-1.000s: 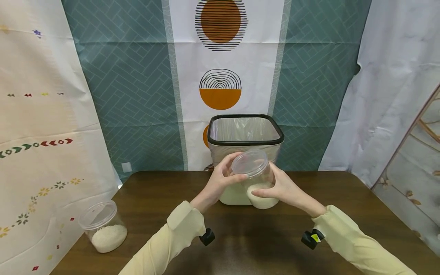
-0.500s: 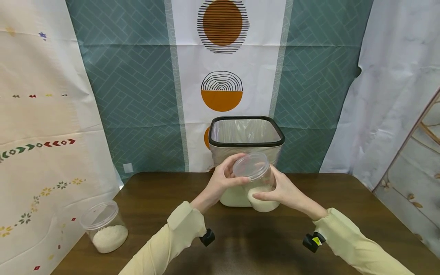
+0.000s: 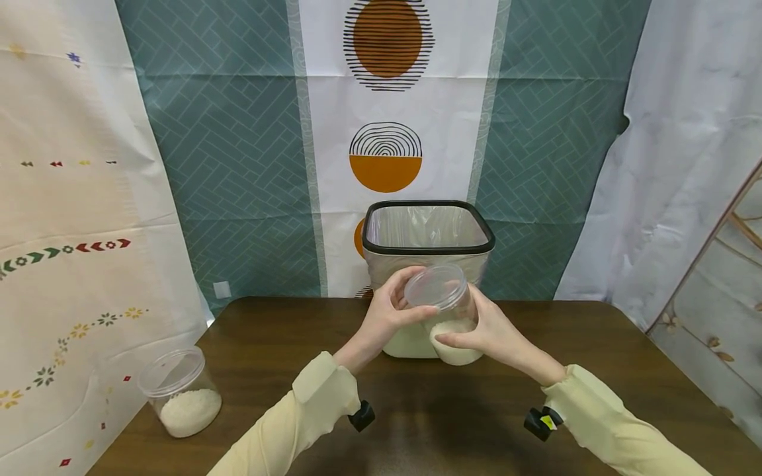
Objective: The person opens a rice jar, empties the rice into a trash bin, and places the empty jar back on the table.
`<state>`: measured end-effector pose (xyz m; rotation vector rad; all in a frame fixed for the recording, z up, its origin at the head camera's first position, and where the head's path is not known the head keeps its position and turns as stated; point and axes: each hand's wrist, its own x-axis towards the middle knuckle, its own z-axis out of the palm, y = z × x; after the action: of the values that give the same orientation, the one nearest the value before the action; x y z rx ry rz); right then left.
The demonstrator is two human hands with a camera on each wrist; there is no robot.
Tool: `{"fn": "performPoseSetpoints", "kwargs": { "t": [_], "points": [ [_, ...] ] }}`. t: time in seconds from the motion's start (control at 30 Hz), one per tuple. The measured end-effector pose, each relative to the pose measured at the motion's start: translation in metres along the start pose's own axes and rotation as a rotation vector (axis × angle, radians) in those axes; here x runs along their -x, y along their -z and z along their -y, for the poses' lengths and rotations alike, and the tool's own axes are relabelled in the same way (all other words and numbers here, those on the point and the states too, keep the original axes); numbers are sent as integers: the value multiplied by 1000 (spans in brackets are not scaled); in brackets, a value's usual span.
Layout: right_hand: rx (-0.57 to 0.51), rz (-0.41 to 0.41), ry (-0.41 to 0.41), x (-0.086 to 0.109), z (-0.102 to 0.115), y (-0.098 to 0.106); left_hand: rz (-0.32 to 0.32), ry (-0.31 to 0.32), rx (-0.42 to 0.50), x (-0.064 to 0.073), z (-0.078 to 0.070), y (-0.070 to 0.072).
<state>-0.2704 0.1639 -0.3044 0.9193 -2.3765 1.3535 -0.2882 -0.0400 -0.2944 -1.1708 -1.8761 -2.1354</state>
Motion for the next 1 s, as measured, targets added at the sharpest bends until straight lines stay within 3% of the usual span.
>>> {"fn": "performPoseSetpoints", "kwargs": {
  "t": [0.23, 0.37, 0.57, 0.83, 1.0],
  "points": [
    [29, -38, 12, 1, 29, -2, -64, 15, -7, 4, -17, -10],
    [59, -72, 8, 0, 34, -4, -113, -4, -16, 4, -13, -14],
    [107, -121, 23, -3, 2, -6, -218, -103, -37, -1, 12, -18],
    [203, -196, 61, -3, -5, -8, -338, -39, -76, 0, 16, -29],
    [260, -218, 81, -2, -7, -8, -368, -17, -80, 0, 16, -33]
  ]
}}
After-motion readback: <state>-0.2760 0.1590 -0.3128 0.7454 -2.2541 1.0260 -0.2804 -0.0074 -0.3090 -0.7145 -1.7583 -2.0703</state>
